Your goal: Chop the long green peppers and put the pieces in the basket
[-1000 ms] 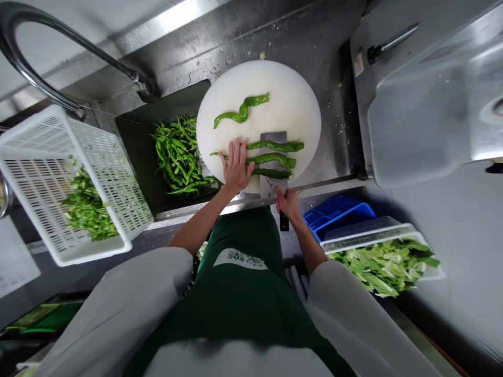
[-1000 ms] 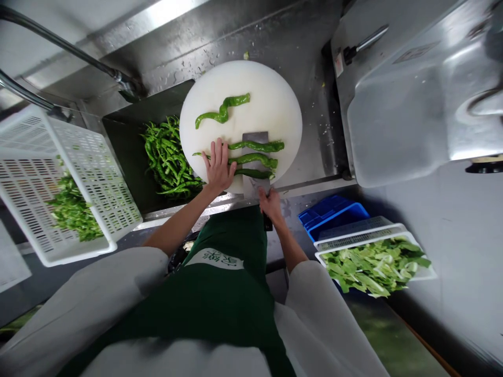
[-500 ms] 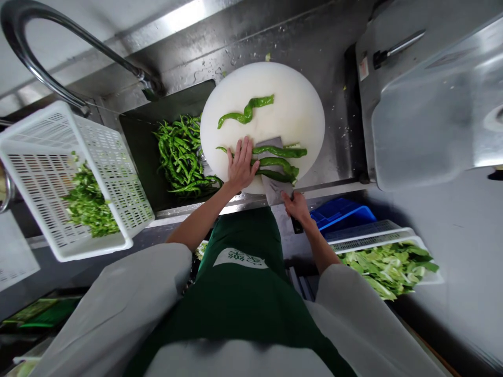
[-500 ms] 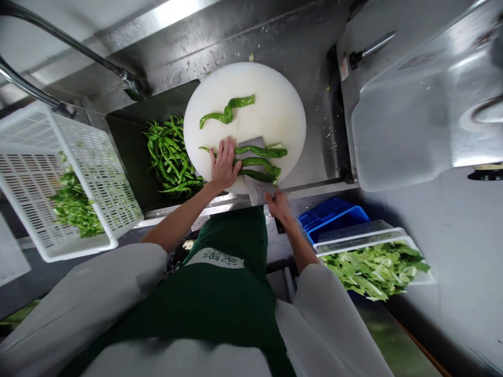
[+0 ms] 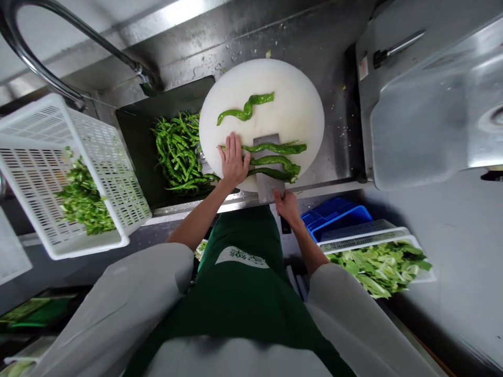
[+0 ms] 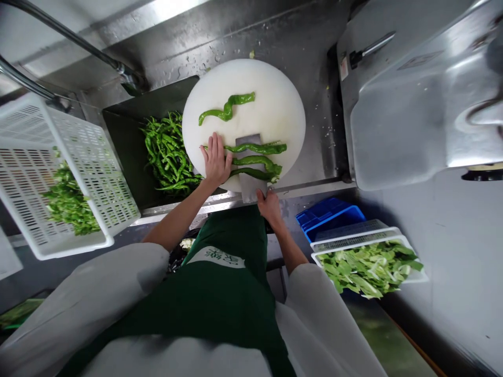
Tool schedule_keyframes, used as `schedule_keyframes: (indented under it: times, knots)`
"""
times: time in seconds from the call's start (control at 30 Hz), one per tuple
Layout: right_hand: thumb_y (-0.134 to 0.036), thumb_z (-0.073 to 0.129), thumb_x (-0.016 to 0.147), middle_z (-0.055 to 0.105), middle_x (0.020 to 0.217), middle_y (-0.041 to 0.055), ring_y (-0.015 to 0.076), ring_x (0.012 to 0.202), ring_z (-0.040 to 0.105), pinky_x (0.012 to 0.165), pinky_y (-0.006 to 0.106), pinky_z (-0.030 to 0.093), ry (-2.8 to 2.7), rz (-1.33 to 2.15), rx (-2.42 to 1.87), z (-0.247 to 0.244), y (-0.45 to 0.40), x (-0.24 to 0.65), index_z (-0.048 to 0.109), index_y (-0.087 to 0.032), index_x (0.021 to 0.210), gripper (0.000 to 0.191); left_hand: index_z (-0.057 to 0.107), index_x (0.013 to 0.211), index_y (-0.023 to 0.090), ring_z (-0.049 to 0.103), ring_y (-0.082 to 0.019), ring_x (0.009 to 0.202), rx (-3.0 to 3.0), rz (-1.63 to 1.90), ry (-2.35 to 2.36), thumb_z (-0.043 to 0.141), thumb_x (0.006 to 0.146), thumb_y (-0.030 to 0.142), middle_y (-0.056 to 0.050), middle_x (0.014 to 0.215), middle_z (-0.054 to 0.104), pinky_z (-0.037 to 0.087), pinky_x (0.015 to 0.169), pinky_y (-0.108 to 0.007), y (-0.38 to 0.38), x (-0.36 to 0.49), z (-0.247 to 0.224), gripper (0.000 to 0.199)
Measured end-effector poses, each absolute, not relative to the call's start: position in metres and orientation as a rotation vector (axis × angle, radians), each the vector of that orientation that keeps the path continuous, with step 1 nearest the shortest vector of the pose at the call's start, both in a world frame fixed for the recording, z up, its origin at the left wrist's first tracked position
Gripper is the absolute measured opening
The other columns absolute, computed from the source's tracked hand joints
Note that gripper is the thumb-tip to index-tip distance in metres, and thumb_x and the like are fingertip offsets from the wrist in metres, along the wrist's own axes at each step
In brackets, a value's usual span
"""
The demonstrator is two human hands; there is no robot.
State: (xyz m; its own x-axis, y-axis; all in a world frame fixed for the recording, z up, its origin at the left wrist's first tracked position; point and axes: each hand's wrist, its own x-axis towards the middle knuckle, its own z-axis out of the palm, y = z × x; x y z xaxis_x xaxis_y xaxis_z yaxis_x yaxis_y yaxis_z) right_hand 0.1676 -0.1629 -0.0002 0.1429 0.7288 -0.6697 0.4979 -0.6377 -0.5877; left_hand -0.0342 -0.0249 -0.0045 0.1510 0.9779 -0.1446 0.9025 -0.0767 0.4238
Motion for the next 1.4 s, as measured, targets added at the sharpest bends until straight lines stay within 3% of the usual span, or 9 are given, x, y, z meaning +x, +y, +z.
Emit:
schedule_keyframes:
  times: [0.4,0.77,1.0,1.13,1.4]
  knots:
    - [-0.058,0.046,0.098,0.055,0.050,0.0011,0.0201,0.048,0.058,0.052,0.030,0.042,-1.139,1.435,-2.205,-0.001,-0.163,0.147,0.051,-0.025,0.077,0.040,0.019,0.164,0.009,0.004,-0.027,0.160,2.011,0.172,1.782,0.020,0.103,0.056,-0.014,0.171,0.013,0.002,0.130,-0.052,-0.060,-0.047,0.011,0.077]
    - [-0.057,0.050,0.097,0.054,0.048,0.0003,0.0207,0.048,0.058,0.055,0.030,0.045,-1.212,1.499,-2.183,-0.011,-0.168,0.153,0.056,-0.022,0.082,0.038,0.021,0.164,0.011,0.004,-0.026,0.160,2.038,0.208,1.786,0.024,0.103,0.059,-0.013,0.171,0.014,-0.006,0.129,-0.052,-0.071,-0.050,0.000,0.079]
    - [-0.062,0.043,0.098,0.054,0.046,0.0013,0.0197,0.048,0.059,0.055,0.029,0.045,-1.152,1.450,-2.181,-0.003,-0.175,0.132,0.056,-0.021,0.076,0.048,0.027,0.163,0.013,0.012,-0.022,0.160,1.926,0.415,1.918,0.011,0.104,0.060,-0.012,0.170,0.022,-0.003,0.130,-0.045,-0.051,-0.073,-0.008,0.077]
    - [-0.066,0.038,0.098,0.054,0.047,0.0005,0.0188,0.045,0.058,0.052,0.028,0.044,-1.030,1.473,-2.153,-0.004,-0.179,0.116,0.055,-0.021,0.079,0.051,0.025,0.163,0.012,0.007,-0.024,0.160,1.944,0.430,1.823,0.011,0.103,0.062,-0.014,0.170,0.019,0.004,0.130,-0.048,-0.066,-0.066,-0.018,0.080]
    - [-0.063,0.047,0.095,0.052,0.044,-0.0007,0.0186,0.040,0.055,0.045,0.028,0.040,-1.092,1.572,-2.132,-0.013,-0.190,0.138,0.053,-0.022,0.080,0.045,0.017,0.165,0.012,0.000,-0.025,0.160,1.978,0.433,1.874,0.017,0.103,0.063,-0.014,0.171,0.015,-0.001,0.129,-0.053,-0.068,-0.052,-0.020,0.081]
